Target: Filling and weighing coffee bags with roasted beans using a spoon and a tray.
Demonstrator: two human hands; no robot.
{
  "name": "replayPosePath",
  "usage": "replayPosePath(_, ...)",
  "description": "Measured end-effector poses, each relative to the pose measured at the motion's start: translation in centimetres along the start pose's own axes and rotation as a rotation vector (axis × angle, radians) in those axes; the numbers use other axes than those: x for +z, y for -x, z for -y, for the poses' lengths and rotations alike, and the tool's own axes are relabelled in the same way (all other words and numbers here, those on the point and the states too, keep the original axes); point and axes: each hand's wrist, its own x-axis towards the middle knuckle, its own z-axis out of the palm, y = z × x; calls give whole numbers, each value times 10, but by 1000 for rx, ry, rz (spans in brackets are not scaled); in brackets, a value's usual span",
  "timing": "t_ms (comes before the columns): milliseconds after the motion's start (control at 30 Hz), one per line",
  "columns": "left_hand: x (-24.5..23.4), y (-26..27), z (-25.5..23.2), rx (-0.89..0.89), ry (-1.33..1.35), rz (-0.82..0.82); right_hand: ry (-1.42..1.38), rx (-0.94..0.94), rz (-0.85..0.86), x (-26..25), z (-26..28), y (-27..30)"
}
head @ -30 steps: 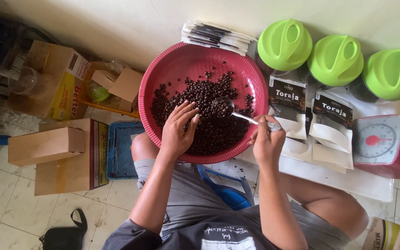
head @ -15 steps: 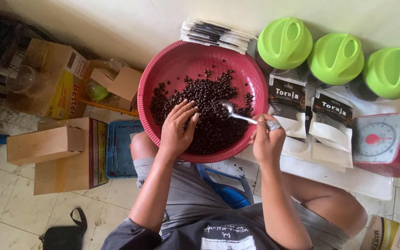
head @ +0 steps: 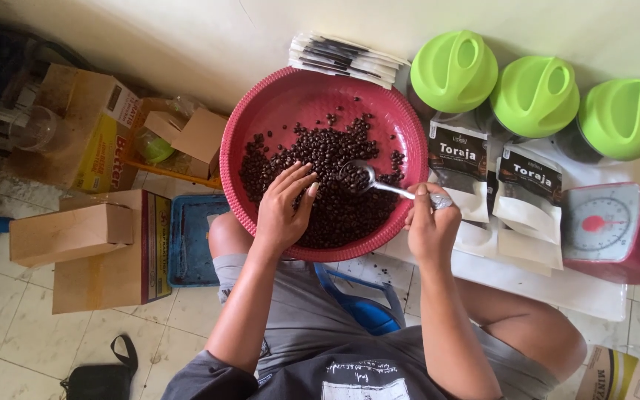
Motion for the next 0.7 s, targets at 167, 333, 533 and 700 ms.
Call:
replayPosePath(167,-3,-2,-3,-4,24,12,-5,6,-18,1,-6,0)
replayPosePath(333,-5,-5,-6,-3,19,11,13,-7,-52,3,-8,-3)
replayPosePath(533,-5,-5,-6,-2,17,12,1,-1,-57,4,-6,-3)
replayPosePath(700,-4,-4,-5,8,10,6,6,-17,-44,4,-3,-3)
